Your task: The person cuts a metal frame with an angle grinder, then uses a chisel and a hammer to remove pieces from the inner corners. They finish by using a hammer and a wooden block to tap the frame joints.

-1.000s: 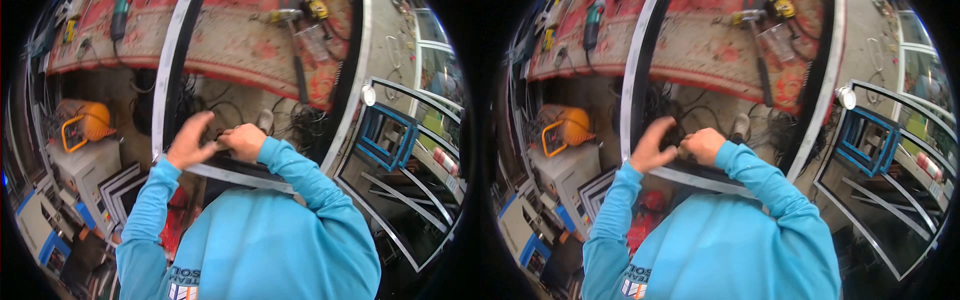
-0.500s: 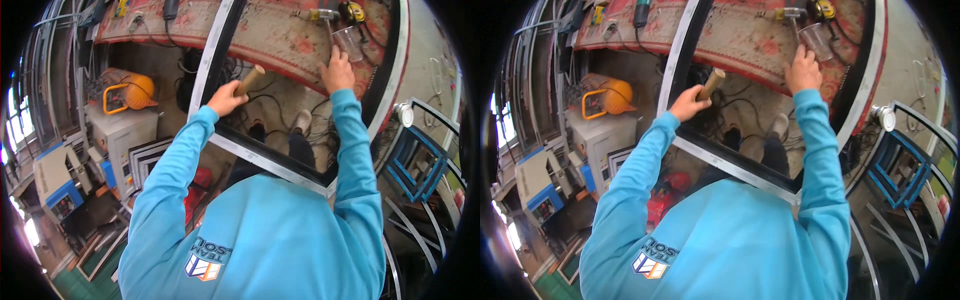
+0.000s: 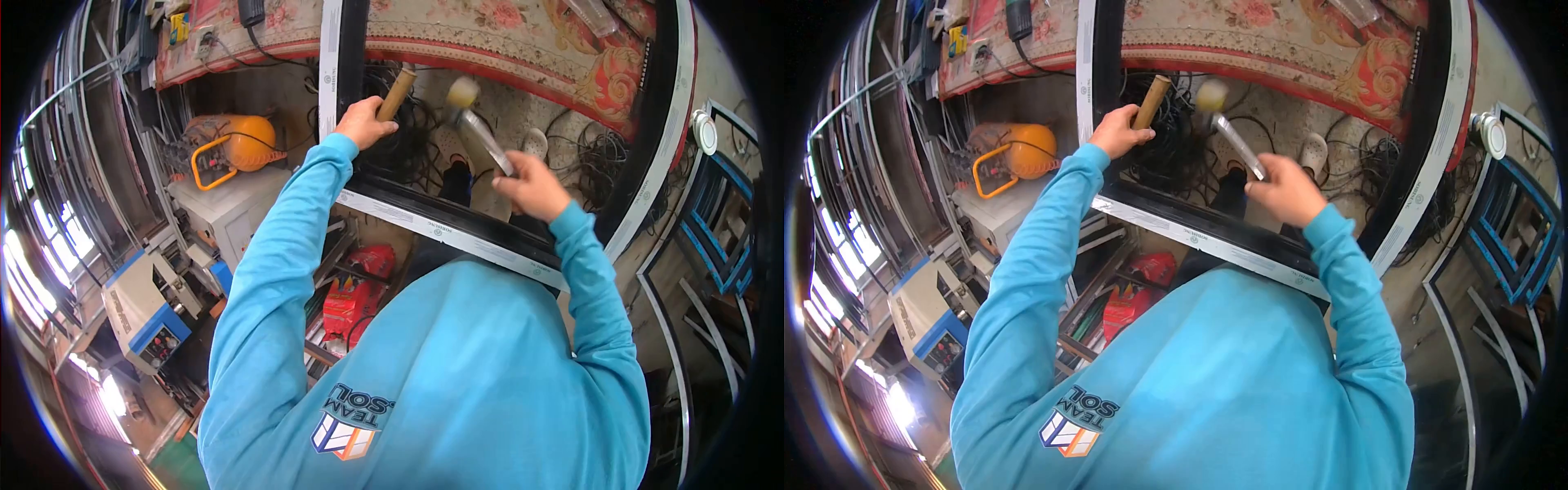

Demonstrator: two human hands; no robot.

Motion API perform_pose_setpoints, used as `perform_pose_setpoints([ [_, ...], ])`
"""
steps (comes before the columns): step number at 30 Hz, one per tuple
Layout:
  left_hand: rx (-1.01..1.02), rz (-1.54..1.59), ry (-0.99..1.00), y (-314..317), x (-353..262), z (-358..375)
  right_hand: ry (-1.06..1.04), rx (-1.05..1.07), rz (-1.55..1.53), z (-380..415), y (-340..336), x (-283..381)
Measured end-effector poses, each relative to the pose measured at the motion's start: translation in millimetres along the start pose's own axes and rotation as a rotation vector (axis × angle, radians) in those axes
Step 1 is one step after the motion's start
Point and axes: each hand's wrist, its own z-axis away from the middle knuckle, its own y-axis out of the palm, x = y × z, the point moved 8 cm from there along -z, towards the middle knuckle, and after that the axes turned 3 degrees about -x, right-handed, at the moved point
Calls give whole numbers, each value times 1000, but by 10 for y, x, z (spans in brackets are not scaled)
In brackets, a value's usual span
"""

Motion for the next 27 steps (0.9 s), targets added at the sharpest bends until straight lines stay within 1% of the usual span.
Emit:
perform_pose_setpoints([
  [1,-28,-38,-3,-21,-13,12,31,9,85,-41,131,-233],
  [3,-48,-81,0,-45,-51,26,-66,51,211,-162,370,-601],
  [4,-46,-88,-22,-52,-48,32,-28,99,214,-178,480,-659],
  [5,-47,-95,-46,-60,-44,32,34,116,184,-172,542,-711],
  [7,-57,-106,-50,-60,-58,52,89,174,178,-147,570,-711],
  [8,-75,-113,-53,-60,-63,57,94,169,166,-143,581,-715],
  [9,-62,-117,-45,-24,-81,75,24,177,191,-133,601,-667],
  [10,-107,-137,-66,-39,-84,116,-47,186,219,-116,620,-621],
  [11,-157,-154,-87,-72,-90,152,-45,179,217,-101,635,-635],
  [13,-155,-174,-98,-46,-79,213,-46,210,239,-58,754,-703],
  [14,-121,-197,-146,-8,-42,258,-50,221,184,-28,811,-747],
  [16,-68,-210,-213,52,41,378,-19,258,178,5,928,-810],
  [18,-60,-200,-227,143,130,498,7,278,163,29,1025,-891],
  [20,-50,-191,-230,211,209,514,-4,279,264,41,1078,-922],
  [24,41,-172,-217,360,293,480,-15,236,307,102,1057,-998],
  [26,72,-183,-183,421,330,462,57,262,141,143,1010,-1050],
  [27,84,-184,-184,455,360,468,42,255,81,158,973,-1024],
])
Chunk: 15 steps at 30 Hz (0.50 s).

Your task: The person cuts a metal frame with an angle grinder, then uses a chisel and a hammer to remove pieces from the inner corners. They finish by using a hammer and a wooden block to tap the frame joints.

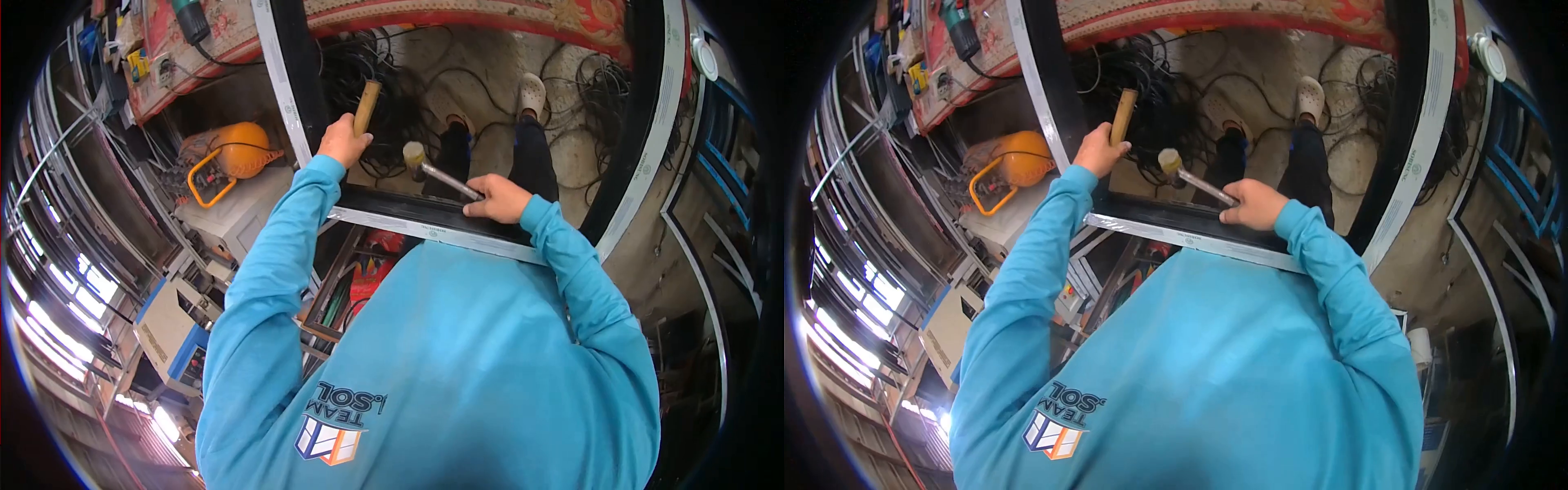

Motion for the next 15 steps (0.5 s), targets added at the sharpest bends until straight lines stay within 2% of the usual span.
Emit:
perform_pose_setpoints([
  [3,43,14,18,68,-7,-11,-50,-78,-38,-92,-161,-176],
  [4,50,10,12,79,-11,-4,24,-79,-101,-80,-253,-148],
  [6,18,-35,37,28,-49,-18,-86,-252,167,-60,-542,24],
  [10,-35,-30,33,4,-21,-82,-42,-228,271,-65,-814,198],
  [15,-3,-71,-6,36,-15,-93,-85,-249,378,-149,-894,307],
])
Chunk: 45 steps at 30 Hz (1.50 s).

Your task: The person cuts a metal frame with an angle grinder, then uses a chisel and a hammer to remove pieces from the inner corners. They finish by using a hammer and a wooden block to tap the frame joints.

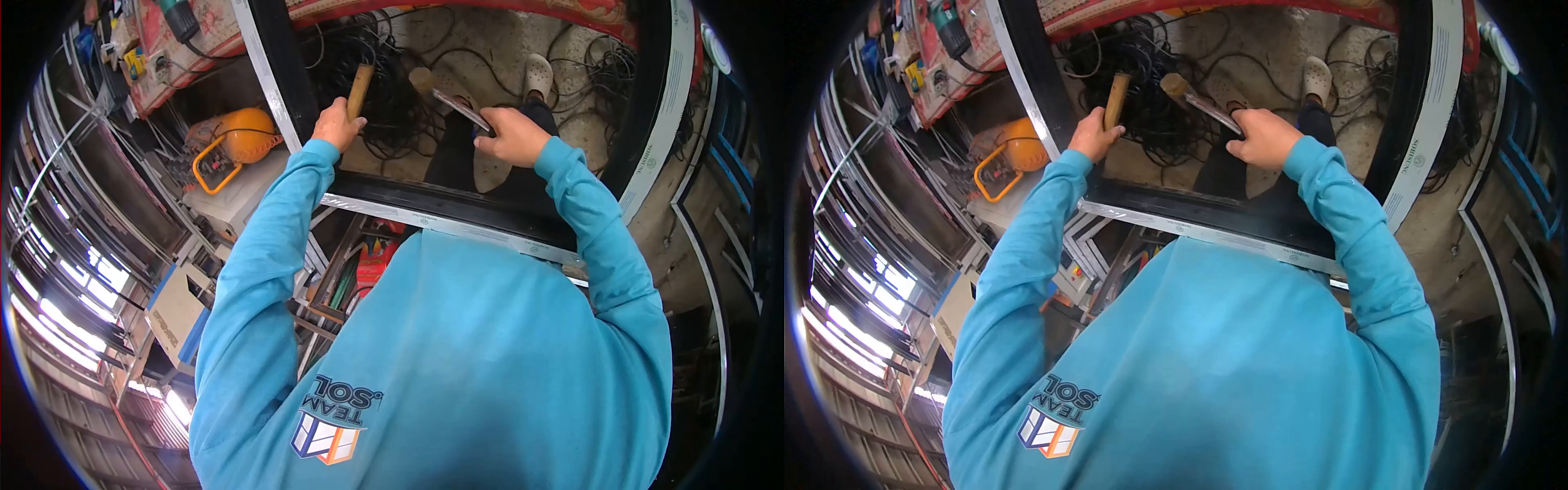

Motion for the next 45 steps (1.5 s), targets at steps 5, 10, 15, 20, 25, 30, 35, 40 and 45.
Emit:
perform_pose_setpoints([
  [5,12,-50,-5,8,-9,26,-25,-27,-86,-135,-26,226],
  [10,29,-60,-84,-36,-50,102,-140,-150,-140,-420,-55,402],
  [15,-2,-98,-89,-74,-93,146,-145,-318,-239,-641,38,452],
  [20,-32,-124,-87,-88,-61,134,-177,-251,-200,-783,156,509],
  [25,-28,-116,-113,-93,-39,133,-46,-297,-468,-820,74,507],
  [30,-37,-128,-112,-70,15,120,-81,-111,-344,-868,118,534],
  [35,-60,-133,-102,-77,33,103,-52,-445,-588,-979,162,323],
  [40,-11,-133,-100,-66,9,104,-182,-244,-313,-980,40,427],
  [45,13,-149,-99,-50,57,78,-758,-830,-222,-829,67,564],
])
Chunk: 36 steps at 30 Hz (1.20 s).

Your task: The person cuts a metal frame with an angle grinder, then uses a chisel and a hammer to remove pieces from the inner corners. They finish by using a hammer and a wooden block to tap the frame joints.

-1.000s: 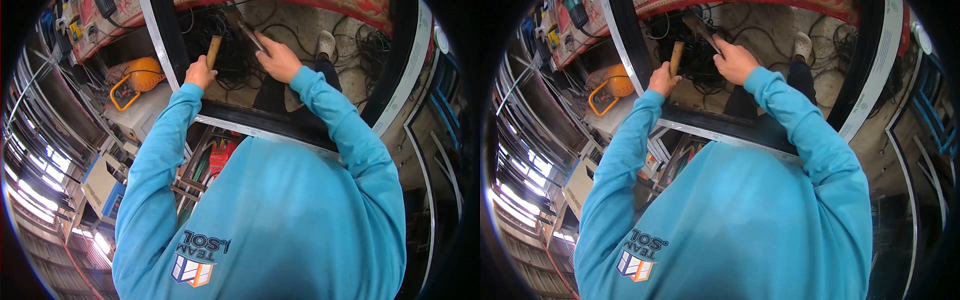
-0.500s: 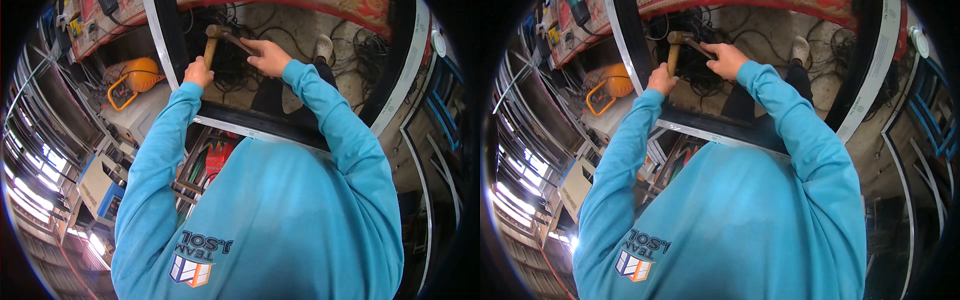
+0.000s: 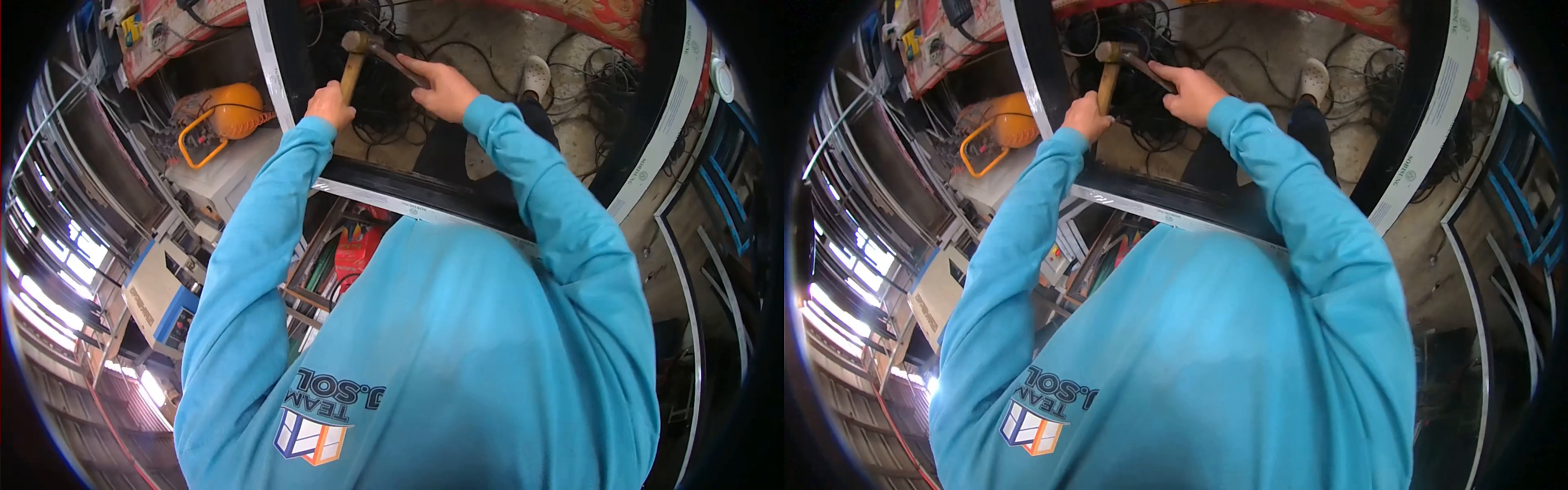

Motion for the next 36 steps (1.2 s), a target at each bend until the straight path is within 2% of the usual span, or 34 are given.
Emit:
perform_pose_setpoints([
  [1,25,-10,4,18,-16,-29,450,383,-5,-179,-22,35],
  [2,22,-8,6,19,-19,-45,895,769,-9,4,-23,23],
  [3,24,0,25,28,-21,-46,816,659,-4,-21,-70,-49],
  [4,25,8,40,28,-8,-53,810,663,-7,78,-3,-115],
  [6,34,-4,26,7,-24,-44,879,366,-152,192,34,-223],
  [7,47,-18,28,19,-39,-32,709,533,-95,152,58,-115],
  [8,49,-24,20,34,-32,-33,710,535,-104,122,4,-99],
  [10,66,-15,1,41,-27,-49,789,577,-149,95,-25,-96],
  [11,64,-19,8,36,-32,-44,954,553,-233,184,-5,-97],
  [14,59,-27,3,14,-50,5,912,598,-212,245,50,-23],
  [16,75,-3,19,-11,-66,61,867,570,-293,222,-3,-48],
  [18,82,24,33,-62,-85,109,927,594,-238,174,-135,-42],
  [20,136,161,107,-90,-127,223,952,485,-368,223,-219,-131],
  [21,133,163,99,-96,-60,239,950,482,-326,251,-306,-201],
  [23,170,458,234,-84,-73,281,954,425,-265,246,-500,-231],
  [26,132,640,315,-96,-57,226,981,414,-133,325,-800,-359],
  [31,46,665,322,-166,-73,214,1024,416,-10,389,-1036,-345],
  [33,240,615,13,-55,-37,286,1033,406,9,391,-1069,-301],
  [34,237,617,13,-68,-67,305,1030,424,57,389,-1073,-262],
  [36,306,294,-102,21,21,371,1029,445,104,389,-1061,-217],
])
